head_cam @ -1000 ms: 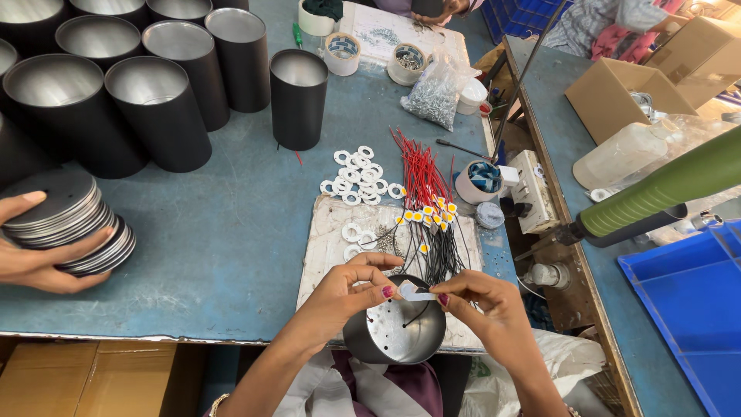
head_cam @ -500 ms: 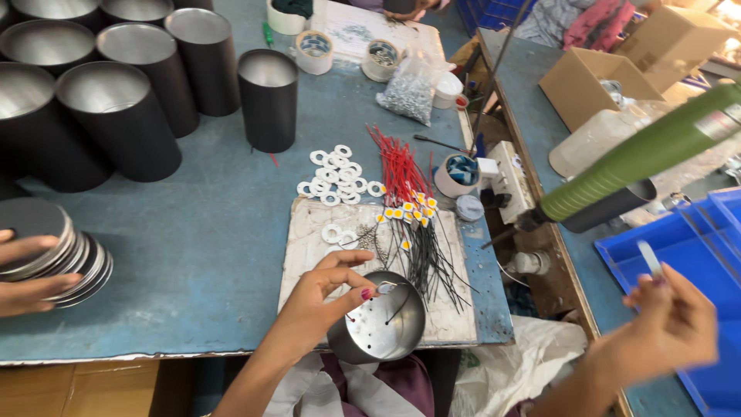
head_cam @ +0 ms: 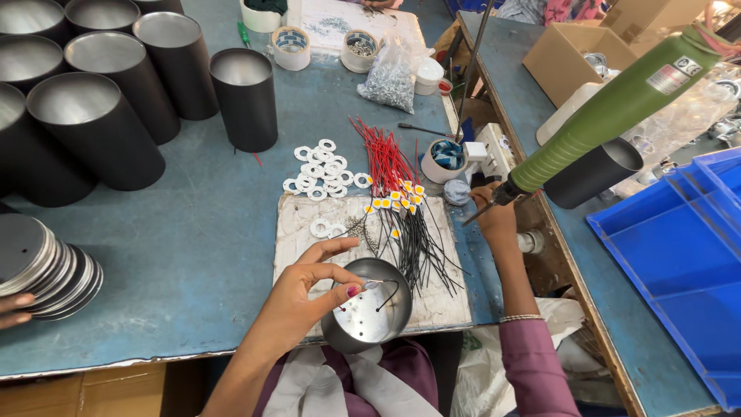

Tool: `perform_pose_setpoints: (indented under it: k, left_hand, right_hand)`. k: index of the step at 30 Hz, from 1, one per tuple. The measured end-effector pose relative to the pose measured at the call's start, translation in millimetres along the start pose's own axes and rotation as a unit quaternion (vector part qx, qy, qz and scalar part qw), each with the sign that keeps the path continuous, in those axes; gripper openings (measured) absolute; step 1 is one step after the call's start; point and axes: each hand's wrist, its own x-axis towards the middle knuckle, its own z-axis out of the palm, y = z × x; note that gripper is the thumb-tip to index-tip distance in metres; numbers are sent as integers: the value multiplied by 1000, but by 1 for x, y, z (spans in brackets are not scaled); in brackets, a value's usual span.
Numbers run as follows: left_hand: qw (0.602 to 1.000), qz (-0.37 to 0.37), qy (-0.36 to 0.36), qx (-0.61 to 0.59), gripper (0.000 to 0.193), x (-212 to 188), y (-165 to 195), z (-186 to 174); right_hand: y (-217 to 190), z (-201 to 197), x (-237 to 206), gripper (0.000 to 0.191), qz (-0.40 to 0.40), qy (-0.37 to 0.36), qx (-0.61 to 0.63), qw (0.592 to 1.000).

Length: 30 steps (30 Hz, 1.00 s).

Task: The person assembles small electronic components inside black cylindrical housings. They insert wires and small white circular parts into the cylinders, then use a green handheld tool to secure the components. The person repeats this process for multiple units on a cluttered workbench.

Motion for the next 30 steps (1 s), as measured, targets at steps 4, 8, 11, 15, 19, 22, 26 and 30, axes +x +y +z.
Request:
perform_pose_setpoints:
  k: [4, 8, 11, 15, 19, 22, 26, 30]
  left_hand:
    - [1000, 13, -3, 24, 14, -1, 3, -2]
    - [1000, 13, -5, 22, 13, 0, 9, -1]
    - [998, 25, 1, 54, 12, 0, 17, 0]
    - [991, 49, -7, 121, 12, -5, 29, 1]
    - [986, 69, -17, 150, 14, -5, 41, 2]
    - [974, 82, -17, 212, 14, -4, 51, -3]
    - [931, 105, 1, 350, 13, -4, 64, -13]
    - [889, 76, -24, 451, 10, -1, 65, -6]
  right_hand:
    - [0, -33, 8, 16, 76, -16, 47, 996]
    - [-37, -112, -1, 15, 194, 118, 105, 968]
    - [-104, -159, -27, 15, 303, -1, 275, 912]
    - [-181, -177, -26, 24, 50, -198, 238, 949]
    - [-218, -163, -6, 25, 58, -316, 267, 909]
    - [-223, -155, 1, 16, -17, -330, 257, 908]
    - [-221, -150, 3, 17, 61, -392, 230, 889]
    - [-221, -149, 0, 17, 89, -386, 231, 888]
